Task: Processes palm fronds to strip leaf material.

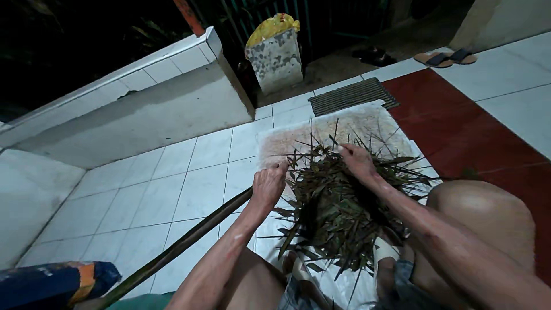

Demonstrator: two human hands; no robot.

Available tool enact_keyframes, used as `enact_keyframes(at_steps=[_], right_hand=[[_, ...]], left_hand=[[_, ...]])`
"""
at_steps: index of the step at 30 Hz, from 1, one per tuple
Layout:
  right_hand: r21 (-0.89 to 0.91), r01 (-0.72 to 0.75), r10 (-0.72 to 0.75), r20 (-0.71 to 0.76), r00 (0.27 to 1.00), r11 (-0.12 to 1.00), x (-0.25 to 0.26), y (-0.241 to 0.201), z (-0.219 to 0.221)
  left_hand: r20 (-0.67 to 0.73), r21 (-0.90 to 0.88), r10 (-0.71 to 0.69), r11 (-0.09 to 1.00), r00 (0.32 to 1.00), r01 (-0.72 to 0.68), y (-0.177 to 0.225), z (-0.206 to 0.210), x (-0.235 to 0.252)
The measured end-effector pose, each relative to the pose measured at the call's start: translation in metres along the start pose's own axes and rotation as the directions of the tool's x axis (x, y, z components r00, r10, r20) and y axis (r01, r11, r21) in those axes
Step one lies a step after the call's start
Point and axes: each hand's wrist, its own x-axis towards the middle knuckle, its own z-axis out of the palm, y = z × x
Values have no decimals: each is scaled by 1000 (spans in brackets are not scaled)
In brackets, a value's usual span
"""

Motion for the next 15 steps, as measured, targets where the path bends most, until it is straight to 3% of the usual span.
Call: enact_keyframes(at_steps=[3, 7, 12, 15], right_hand=[[90, 87, -91, 44, 995, 992, -9, -11, 2], [79, 167, -173, 85, 981, 983, -17, -24, 13], [61, 186, -194, 171, 966, 981, -25, -28, 30], [20, 151, -153, 147, 977, 988, -24, -26, 33]], left_hand=[[99, -206, -47, 976, 994, 66, -8, 1, 5], [151, -360, -36, 929, 988, 89, -16, 5, 11], [169, -403, -24, 911, 985, 91, -19, 8, 12], [183, -397, -12, 914, 983, 86, -21, 11, 12]])
